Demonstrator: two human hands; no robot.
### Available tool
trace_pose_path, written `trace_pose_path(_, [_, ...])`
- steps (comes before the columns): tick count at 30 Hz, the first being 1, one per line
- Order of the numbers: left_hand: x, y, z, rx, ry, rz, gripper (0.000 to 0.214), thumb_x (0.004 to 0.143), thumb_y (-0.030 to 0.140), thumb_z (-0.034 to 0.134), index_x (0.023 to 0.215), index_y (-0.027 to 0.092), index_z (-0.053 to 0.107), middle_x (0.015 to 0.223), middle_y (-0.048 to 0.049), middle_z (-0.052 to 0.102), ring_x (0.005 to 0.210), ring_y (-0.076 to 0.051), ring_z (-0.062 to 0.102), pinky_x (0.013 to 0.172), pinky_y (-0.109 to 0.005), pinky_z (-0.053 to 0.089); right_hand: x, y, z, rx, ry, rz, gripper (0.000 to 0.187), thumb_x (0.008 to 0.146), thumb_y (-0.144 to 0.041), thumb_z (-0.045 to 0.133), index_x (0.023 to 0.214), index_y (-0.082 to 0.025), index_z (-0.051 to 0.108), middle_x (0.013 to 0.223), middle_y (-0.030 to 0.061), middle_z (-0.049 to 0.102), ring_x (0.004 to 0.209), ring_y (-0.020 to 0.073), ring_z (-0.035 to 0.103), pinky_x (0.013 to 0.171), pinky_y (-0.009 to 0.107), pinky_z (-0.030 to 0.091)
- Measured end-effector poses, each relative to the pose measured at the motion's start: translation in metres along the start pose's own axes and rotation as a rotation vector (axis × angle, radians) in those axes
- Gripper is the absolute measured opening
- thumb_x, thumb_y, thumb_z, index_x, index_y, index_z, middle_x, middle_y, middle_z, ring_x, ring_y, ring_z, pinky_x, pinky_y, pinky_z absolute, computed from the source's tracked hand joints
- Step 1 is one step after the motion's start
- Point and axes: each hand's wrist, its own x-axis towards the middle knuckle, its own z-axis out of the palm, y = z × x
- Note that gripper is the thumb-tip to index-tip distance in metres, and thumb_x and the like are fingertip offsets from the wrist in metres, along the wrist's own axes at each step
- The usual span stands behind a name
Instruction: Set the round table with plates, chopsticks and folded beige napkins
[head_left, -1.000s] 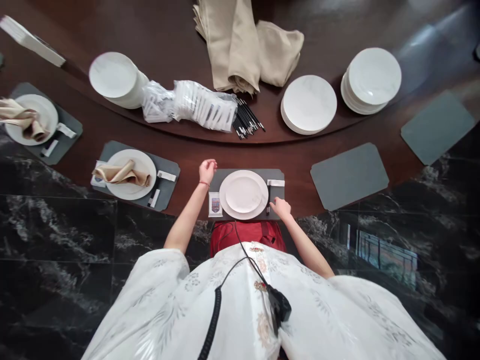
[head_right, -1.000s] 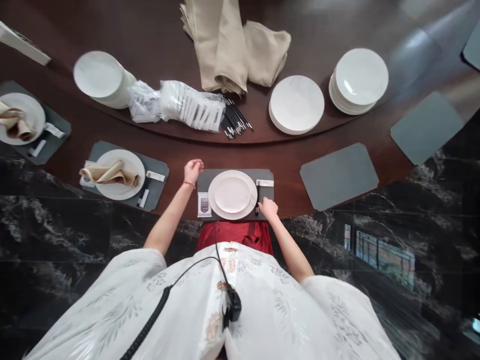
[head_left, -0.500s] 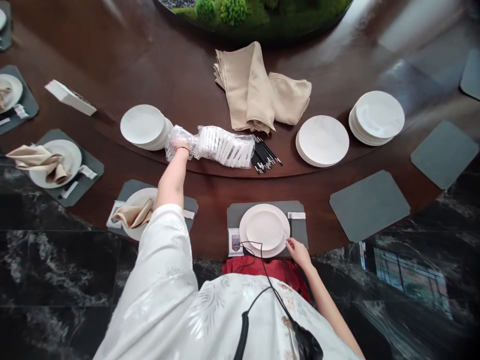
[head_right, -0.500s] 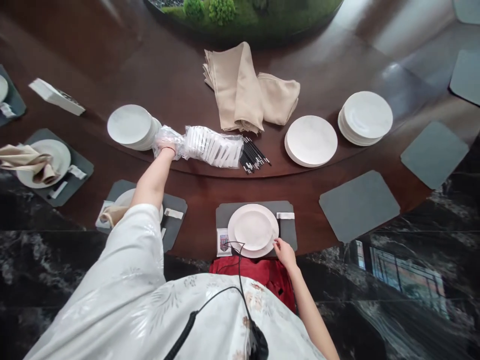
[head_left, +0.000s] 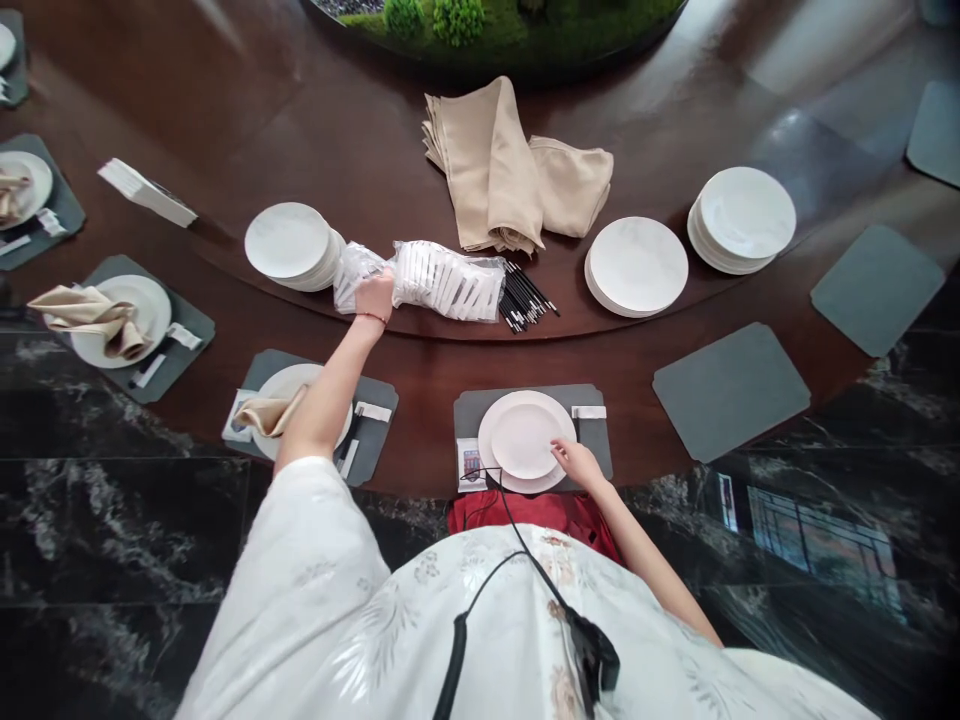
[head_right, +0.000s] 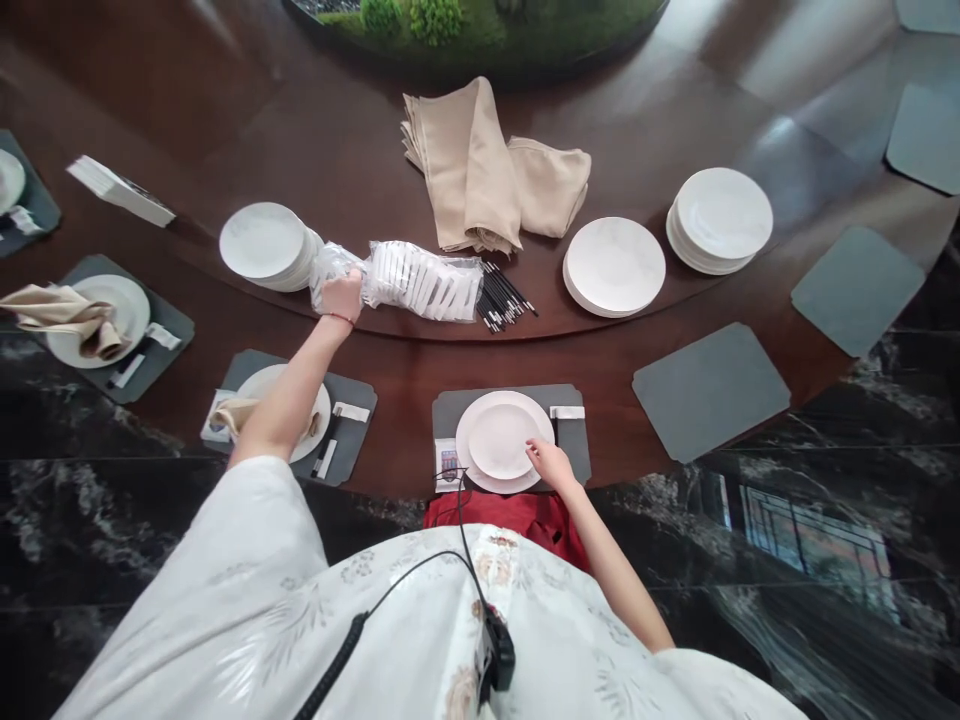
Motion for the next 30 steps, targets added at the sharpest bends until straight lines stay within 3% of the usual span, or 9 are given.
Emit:
trace_pose_path(2, [-0.044,0.017,0.002,-0.169,0.034,0.060,0.023,0.093,0.023,0.055,0.112,0.011,0.060,0.094,-0.0151,0.069,0.109,-0.034,0.065,0.097,-0.047,0.048,-0.002,-0.018,-0.004,0.201,0.043,-0.033,0.025,0.091,-0.033,0.056,0.107,-0.021,0.070,0.105,0.0101,0.074,0.100,0.0231,0.070,0.093,0.035,0.052])
trace_pose_path(4, [-0.094,0.039,0.010,-0.456,-0.034,0.116,0.034,0.088,0.032,0.066,0.115,0.012,0.061,0.089,-0.0107,0.071,0.095,-0.028,0.071,0.088,-0.040,0.054,-0.006,-0.040,-0.012,0.543,0.063,-0.061,0.033,0.091,-0.044,0.056,0.107,-0.018,0.069,0.104,0.0114,0.073,0.093,0.0222,0.071,0.090,0.036,0.054])
trace_pose_path(7, [-0.165,0.080,0.031,-0.826,-0.299,0.149,0.046,0.080,0.042,0.075,0.112,0.011,0.064,0.081,-0.0092,0.073,0.078,-0.024,0.074,0.073,-0.033,0.059,-0.016,-0.069,-0.029,1.015,0.084,-0.127,0.054,0.088,-0.062,0.055,0.116,-0.018,0.066,0.109,0.0114,0.072,0.087,0.0196,0.071,0.084,0.035,0.057])
trace_pose_path(9, [-0.202,0.105,0.048,-0.942,-0.482,0.171,0.050,0.075,0.044,0.079,0.108,0.010,0.067,0.078,-0.0095,0.074,0.073,-0.023,0.074,0.069,-0.031,0.060,-0.025,-0.081,-0.041,1.114,0.099,-0.185,0.057,0.085,-0.067,0.058,0.115,-0.020,0.069,0.108,0.0096,0.072,0.088,0.0183,0.070,0.080,0.032,0.058])
trace_pose_path(13, [-0.248,0.136,0.087,-0.995,-0.625,0.194,0.046,0.075,0.039,0.078,0.107,0.008,0.068,0.074,-0.0084,0.074,0.068,-0.020,0.074,0.066,-0.028,0.060,-0.041,-0.074,-0.046,0.990,0.082,-0.254,0.044,0.073,-0.059,0.075,0.092,-0.019,0.075,0.086,0.0042,0.072,0.077,0.0154,0.064,0.071,0.027,0.055])
trace_pose_path(17, [-0.280,0.144,0.128,-0.929,-0.537,0.168,0.045,0.076,0.030,0.075,0.115,0.009,0.066,0.074,-0.0064,0.074,0.068,-0.018,0.073,0.065,-0.025,0.059,-0.038,-0.023,-0.021,0.858,0.016,-0.249,0.035,0.075,-0.049,0.073,0.086,-0.016,0.074,0.076,0.0021,0.070,0.066,0.0127,0.061,0.067,0.025,0.052])
trace_pose_path(21, [-0.316,0.144,0.162,-0.935,-0.407,-0.031,0.048,0.081,0.031,0.069,0.123,0.011,0.059,0.081,-0.0073,0.074,0.070,-0.016,0.073,0.063,-0.023,0.057,-0.016,0.045,0.011,0.607,0.162,0.078,0.024,0.081,-0.036,0.062,0.088,-0.015,0.072,0.076,0.0027,0.071,0.066,0.0131,0.063,0.067,0.024,0.052])
trace_pose_path(24, [-0.344,0.141,0.178,-0.998,-0.365,-0.184,0.044,0.085,0.035,0.065,0.121,0.012,0.058,0.084,-0.0077,0.074,0.069,-0.015,0.073,0.062,-0.022,0.056,0.003,0.079,0.029,0.357,0.213,0.326,0.022,0.083,-0.027,0.059,0.093,-0.016,0.075,0.095,0.0075,0.075,0.087,0.0164,0.069,0.081,0.024,0.052])
trace_pose_path(30, [-0.384,0.135,0.191,-1.026,-0.342,-0.396,0.045,0.085,0.040,0.066,0.118,0.010,0.058,0.083,-0.0079,0.073,0.065,-0.014,0.071,0.061,-0.022,0.055,0.021,0.090,0.051,0.168,0.054,0.373,0.022,0.087,-0.030,0.062,0.101,-0.021,0.077,0.108,0.0079,0.074,0.103,0.0191,0.068,0.086,0.023,0.050])
